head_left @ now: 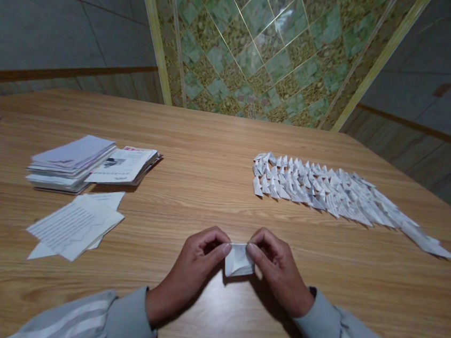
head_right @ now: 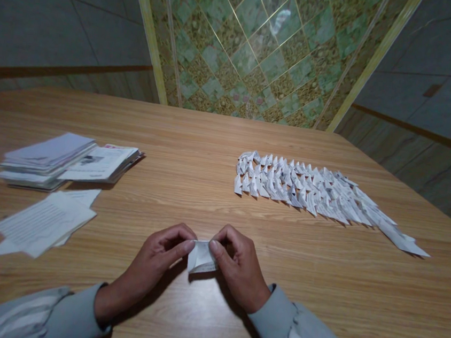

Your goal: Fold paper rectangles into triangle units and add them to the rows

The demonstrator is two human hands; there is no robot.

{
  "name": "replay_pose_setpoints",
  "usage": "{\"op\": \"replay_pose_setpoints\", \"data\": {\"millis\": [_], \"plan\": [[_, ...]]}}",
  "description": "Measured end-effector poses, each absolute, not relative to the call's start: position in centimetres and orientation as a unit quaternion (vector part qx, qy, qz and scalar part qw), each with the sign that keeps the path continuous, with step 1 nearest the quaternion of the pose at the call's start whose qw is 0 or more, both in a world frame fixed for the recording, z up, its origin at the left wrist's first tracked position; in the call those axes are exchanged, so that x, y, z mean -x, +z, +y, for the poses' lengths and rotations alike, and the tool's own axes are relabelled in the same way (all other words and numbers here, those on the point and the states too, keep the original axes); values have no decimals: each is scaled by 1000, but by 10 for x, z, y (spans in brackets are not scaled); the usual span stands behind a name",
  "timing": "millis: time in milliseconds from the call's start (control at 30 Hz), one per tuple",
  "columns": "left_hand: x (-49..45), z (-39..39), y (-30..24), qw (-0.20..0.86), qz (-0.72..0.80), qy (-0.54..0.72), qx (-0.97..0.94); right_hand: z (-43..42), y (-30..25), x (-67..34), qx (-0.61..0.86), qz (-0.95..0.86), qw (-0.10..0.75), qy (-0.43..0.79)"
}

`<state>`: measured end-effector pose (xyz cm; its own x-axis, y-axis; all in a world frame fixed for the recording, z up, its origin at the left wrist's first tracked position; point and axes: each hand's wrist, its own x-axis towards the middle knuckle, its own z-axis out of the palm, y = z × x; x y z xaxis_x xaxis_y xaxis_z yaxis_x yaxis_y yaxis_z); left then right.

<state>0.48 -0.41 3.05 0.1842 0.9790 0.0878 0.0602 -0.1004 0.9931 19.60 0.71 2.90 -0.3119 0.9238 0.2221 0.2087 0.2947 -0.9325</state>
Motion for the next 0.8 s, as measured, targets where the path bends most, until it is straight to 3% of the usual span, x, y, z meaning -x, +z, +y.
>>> {"op": "replay_pose_setpoints", "data": {"millis": [200, 500, 800], "plan": [[-8, -8, 28, 525, 439, 407, -605, 7, 32, -194, 410, -753, 357, 370], [-14, -14, 29, 599, 393, 442, -540, 7, 22, -191, 458, -619, 479, 421], [-17, -11, 27, 603, 424, 461, -494, 6, 23, -188, 428, -600, 486, 470]]}}
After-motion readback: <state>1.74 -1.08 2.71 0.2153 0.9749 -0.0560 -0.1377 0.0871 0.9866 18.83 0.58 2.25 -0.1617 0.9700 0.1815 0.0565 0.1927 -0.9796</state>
